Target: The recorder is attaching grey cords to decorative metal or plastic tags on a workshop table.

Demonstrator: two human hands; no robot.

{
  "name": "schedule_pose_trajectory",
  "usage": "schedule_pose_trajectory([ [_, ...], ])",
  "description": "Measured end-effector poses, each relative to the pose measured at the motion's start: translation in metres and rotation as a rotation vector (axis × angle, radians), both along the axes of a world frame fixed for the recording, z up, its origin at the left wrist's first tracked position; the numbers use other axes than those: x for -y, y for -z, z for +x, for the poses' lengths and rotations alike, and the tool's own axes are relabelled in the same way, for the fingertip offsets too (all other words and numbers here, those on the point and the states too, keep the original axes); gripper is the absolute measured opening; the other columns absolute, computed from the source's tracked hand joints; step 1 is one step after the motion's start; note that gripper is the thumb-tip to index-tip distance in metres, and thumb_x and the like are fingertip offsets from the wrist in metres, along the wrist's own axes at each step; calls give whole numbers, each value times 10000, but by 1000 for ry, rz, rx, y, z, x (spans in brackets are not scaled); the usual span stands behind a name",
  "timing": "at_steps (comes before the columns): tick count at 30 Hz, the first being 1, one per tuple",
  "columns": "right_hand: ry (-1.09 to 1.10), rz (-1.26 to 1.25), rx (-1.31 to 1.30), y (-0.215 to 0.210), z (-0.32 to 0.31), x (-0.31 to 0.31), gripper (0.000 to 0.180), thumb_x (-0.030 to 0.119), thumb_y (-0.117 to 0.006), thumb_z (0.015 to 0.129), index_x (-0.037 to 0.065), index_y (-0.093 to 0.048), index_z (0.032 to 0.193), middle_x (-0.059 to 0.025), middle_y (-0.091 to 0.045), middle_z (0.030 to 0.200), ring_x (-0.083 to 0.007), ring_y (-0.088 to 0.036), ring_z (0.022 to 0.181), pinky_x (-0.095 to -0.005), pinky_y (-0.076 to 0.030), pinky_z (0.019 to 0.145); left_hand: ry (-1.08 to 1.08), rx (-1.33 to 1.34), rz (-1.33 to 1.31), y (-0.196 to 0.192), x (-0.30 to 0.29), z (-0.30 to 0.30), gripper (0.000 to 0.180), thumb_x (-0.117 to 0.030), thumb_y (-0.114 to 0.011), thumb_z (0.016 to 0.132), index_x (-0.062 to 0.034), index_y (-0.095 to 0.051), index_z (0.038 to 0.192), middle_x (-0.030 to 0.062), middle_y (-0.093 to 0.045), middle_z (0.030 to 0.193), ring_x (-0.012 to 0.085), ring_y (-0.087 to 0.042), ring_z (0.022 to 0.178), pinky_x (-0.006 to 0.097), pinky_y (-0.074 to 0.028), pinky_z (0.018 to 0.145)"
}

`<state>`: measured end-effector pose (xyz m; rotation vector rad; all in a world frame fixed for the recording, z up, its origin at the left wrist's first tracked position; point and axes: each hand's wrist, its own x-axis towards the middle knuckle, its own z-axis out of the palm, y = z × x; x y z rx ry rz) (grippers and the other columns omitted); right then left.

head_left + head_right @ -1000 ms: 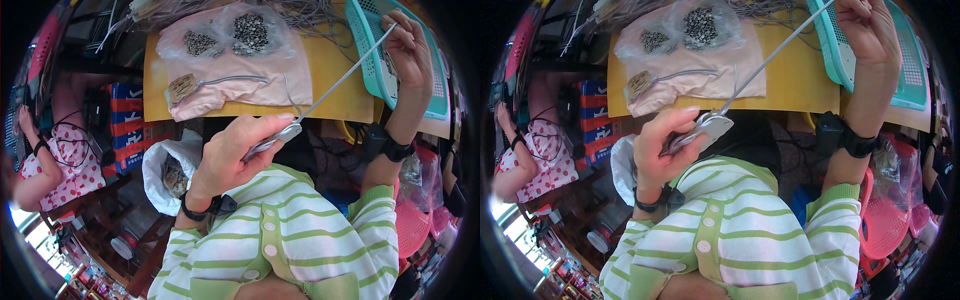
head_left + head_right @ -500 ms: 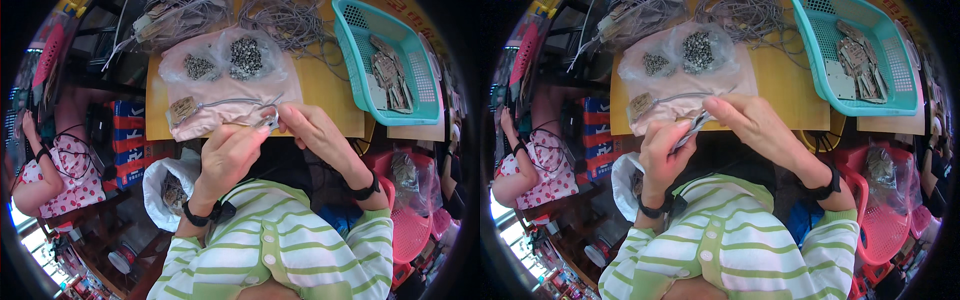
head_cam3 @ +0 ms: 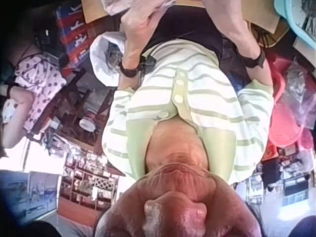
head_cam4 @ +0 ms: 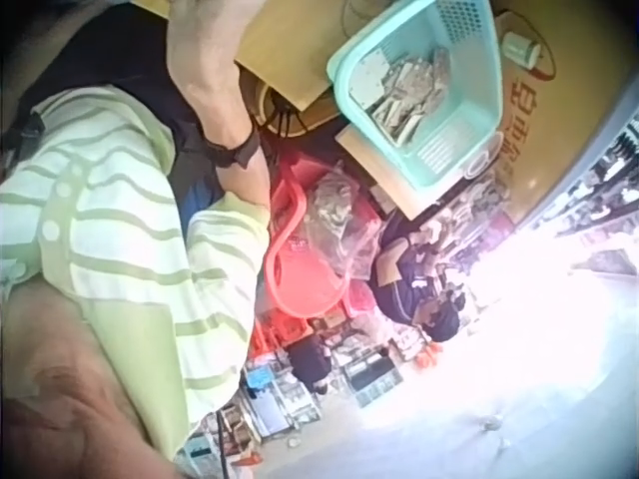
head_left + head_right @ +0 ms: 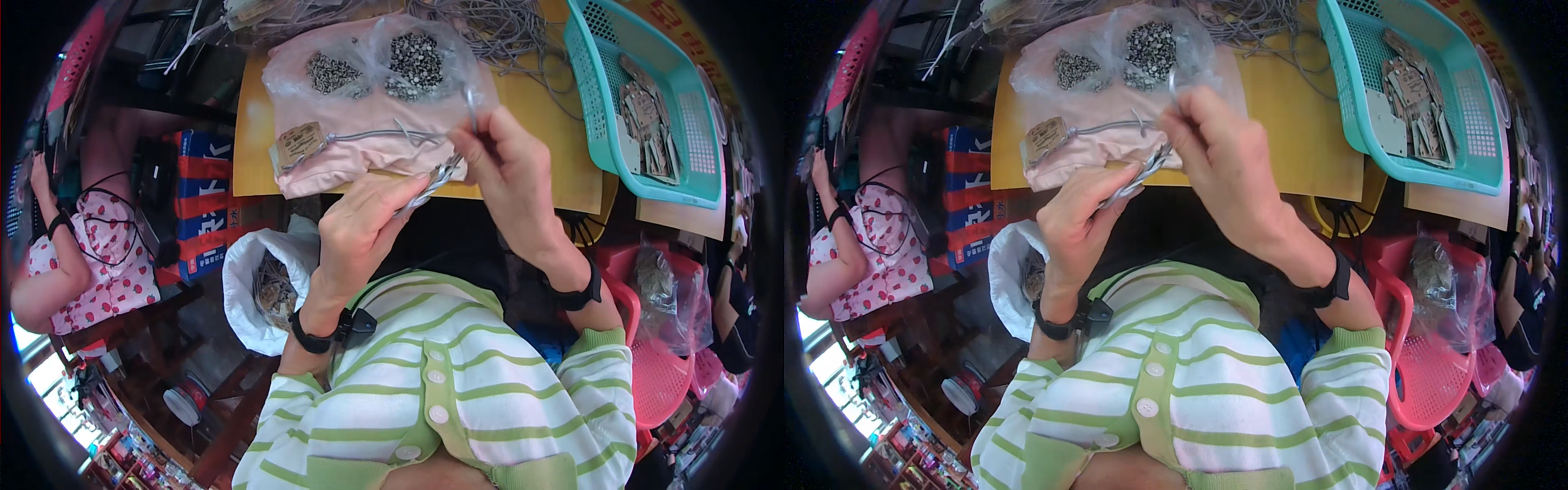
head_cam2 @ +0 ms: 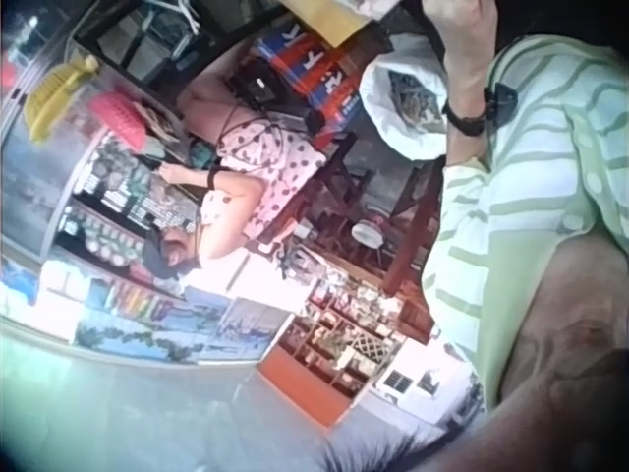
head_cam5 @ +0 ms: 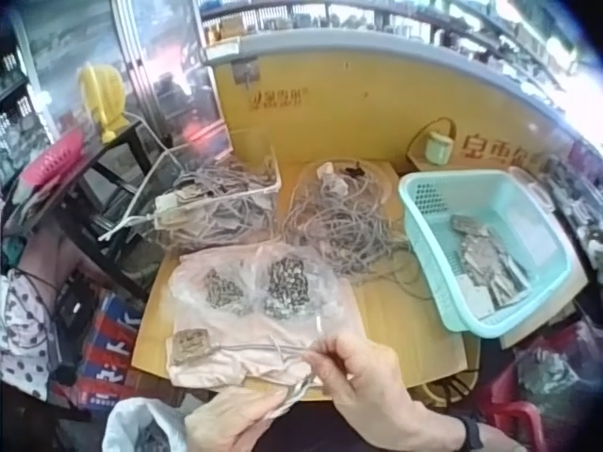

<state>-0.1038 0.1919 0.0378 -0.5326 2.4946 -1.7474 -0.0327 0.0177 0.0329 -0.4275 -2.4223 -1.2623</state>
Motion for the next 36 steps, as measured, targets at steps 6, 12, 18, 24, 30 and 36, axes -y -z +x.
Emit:
schedule_pose_trajectory([
  [6, -165, -6, 426, -12, -25, -18, 205, 174, -620, 888, -13, -578, 961, -33, -565, 717, -75, -516, 577, -228, -440, 534, -34, 166, 87, -10, -1, 7, 257, 64, -686, 762, 16, -662, 1013, 67, -667, 849, 101, -597, 728, 199, -454, 658],
  [12, -436, 204, -76, -46, -39, -14, 409, 258, -744, 741, 34, -604, 1053, -101, -636, 843, -187, -556, 638, -303, -460, 605, -43, 165, 207, -5, 6, 4, 281, 61, -691, 752, -6, -669, 1023, 66, -682, 917, 115, -622, 802, 222, -473, 722],
  [18, -596, 364, -244, -43, -26, -19, 298, 160, -691, 769, 49, -587, 1025, -136, -632, 849, -326, -597, 734, -379, -461, 629, -68, 192, 224, -24, 14, 7, 304, 44, -715, 732, -25, -681, 1026, 71, -693, 884, 98, -636, 767, 217, -486, 694],
  [24, -594, 402, -431, -64, -32, -32, 168, 157, -651, 800, 39, -615, 913, -96, -605, 773, -297, -566, 702, -375, -434, 620, -89, 281, 291, -31, 28, 19, 271, 34, -713, 755, -9, -683, 1020, 71, -700, 922, 76, -646, 830, 190, -496, 685],
  [30, -532, 441, -322, -64, -31, -26, 150, 148, -652, 788, 81, -649, 922, -70, -598, 762, -237, -559, 759, -330, -443, 611, 64, 526, 677, -2, 30, 4, 258, 25, -708, 770, 8, -659, 1022, 65, -662, 1042, 92, -607, 931, 206, -478, 790],
  [36, -474, 416, -624, -62, -24, -18, 128, 173, -650, 803, 98, -652, 906, -30, -590, 740, -204, -545, 851, -356, -408, 794, 81, 203, -129, -33, 31, -10, 451, -181, -790, 655, -62, -659, 1070, 104, -651, 1061, 274, -567, 1075, 370, -391, 930],
])
